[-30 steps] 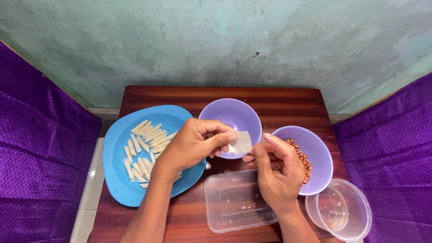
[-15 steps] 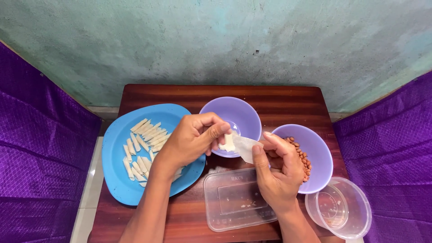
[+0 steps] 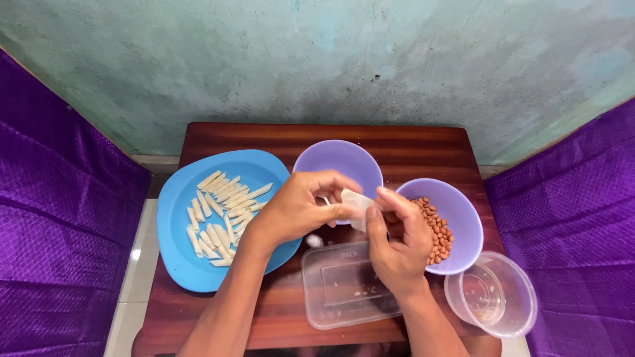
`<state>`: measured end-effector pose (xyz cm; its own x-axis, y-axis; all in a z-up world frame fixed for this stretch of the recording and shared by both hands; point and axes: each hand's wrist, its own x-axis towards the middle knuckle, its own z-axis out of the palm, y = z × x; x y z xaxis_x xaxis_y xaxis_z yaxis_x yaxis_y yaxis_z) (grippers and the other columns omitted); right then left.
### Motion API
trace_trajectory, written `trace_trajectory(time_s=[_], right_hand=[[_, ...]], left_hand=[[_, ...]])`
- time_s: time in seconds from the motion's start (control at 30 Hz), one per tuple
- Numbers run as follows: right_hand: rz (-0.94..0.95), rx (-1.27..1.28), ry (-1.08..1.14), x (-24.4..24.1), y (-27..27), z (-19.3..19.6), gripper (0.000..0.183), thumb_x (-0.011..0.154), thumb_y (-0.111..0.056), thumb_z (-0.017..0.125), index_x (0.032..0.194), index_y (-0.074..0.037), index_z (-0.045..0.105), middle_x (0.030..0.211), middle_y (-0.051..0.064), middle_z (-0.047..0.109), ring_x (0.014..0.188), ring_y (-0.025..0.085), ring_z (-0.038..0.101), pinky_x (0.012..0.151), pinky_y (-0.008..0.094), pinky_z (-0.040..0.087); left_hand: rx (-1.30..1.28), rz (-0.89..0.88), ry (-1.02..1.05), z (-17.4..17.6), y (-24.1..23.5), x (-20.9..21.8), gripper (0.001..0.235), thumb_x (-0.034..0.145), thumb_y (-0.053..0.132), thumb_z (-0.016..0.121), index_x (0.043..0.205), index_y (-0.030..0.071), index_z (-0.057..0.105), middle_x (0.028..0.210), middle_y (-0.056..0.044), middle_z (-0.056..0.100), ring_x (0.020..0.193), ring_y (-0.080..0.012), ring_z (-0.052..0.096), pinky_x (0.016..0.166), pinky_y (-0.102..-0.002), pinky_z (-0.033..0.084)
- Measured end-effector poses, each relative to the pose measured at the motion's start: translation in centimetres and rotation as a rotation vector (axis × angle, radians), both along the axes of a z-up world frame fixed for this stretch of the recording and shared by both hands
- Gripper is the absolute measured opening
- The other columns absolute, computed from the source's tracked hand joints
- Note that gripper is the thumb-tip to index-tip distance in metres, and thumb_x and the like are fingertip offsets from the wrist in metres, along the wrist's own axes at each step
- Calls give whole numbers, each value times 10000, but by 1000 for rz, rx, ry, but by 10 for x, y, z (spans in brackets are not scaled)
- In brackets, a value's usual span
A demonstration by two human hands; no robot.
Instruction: The person sits on the floor and folds small square wrappers around peanuts to make dumplings. They place the finished dumplings on a blue plate and occasionally dip their fingers in a small container of water to seal the edges.
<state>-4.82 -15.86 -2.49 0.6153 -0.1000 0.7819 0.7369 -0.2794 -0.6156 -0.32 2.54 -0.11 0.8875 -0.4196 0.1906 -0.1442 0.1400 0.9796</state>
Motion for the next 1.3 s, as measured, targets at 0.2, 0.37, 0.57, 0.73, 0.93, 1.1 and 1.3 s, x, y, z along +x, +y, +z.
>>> trace_trajectory(time_s=[0.2, 0.37, 0.57, 0.73, 0.93, 1.1, 1.3], right_hand=[[59, 16, 29, -28, 11, 11, 273, 958, 31, 610, 1223, 94, 629, 807, 164, 729, 587, 192, 720, 506, 296, 619], [9, 79, 115, -41, -8, 10, 316, 971, 6, 626, 1275, 85, 595, 979, 174, 729, 765, 203, 739, 644, 297, 627], [87, 93, 208, -55, -8, 9, 357, 922, 51, 705, 1270, 76, 629, 942, 149, 730, 795, 175, 720, 677, 282, 623], [-30, 8, 184, -58, -6, 9, 291, 939, 19, 721, 1226, 53, 683, 899, 117, 730, 722, 143, 670, 629, 260, 580], [-56, -42, 231, -65, -15, 4, 275, 951, -19, 725, 1218, 36, 691, 864, 99, 733, 686, 132, 652, 631, 273, 576], [12, -348, 299, -70, -11, -10, 235, 923, -52, 733, 1156, -25, 743, 896, 137, 774, 779, 328, 756, 675, 411, 604], [-27, -441, 265, -81, -17, -19, 181, 912, -12, 716, 1089, -29, 753, 950, 130, 766, 830, 364, 730, 742, 447, 600]], left_hand=[[-12, 71, -35, 15, 4, -4, 78, 885, 41, 775, 945, -10, 772, 720, -72, 695, 664, -101, 659, 615, -265, 637], [99, -35, -36, 32, 0, -27, 97, 886, 83, 776, 905, -13, 777, 637, -83, 647, 593, -119, 606, 556, -270, 600], [310, -72, -63, 26, -8, -52, 106, 859, 153, 817, 826, 53, 800, 573, -57, 664, 513, -97, 599, 469, -245, 529], [327, -43, -61, 12, -2, -78, 91, 834, 163, 828, 815, 78, 801, 577, -59, 661, 520, -96, 550, 485, -272, 490], [302, 8, 3, -16, 16, -105, 56, 822, 141, 831, 824, 86, 828, 567, -61, 684, 481, -133, 621, 497, -267, 526], [336, 141, -77, -33, 14, -112, 65, 859, 164, 804, 901, 121, 827, 649, -57, 727, 577, -150, 629, 568, -304, 527], [452, 261, -263, -62, -8, -110, 130, 873, 200, 793, 991, 148, 810, 808, -40, 730, 751, -234, 685, 688, -329, 558]])
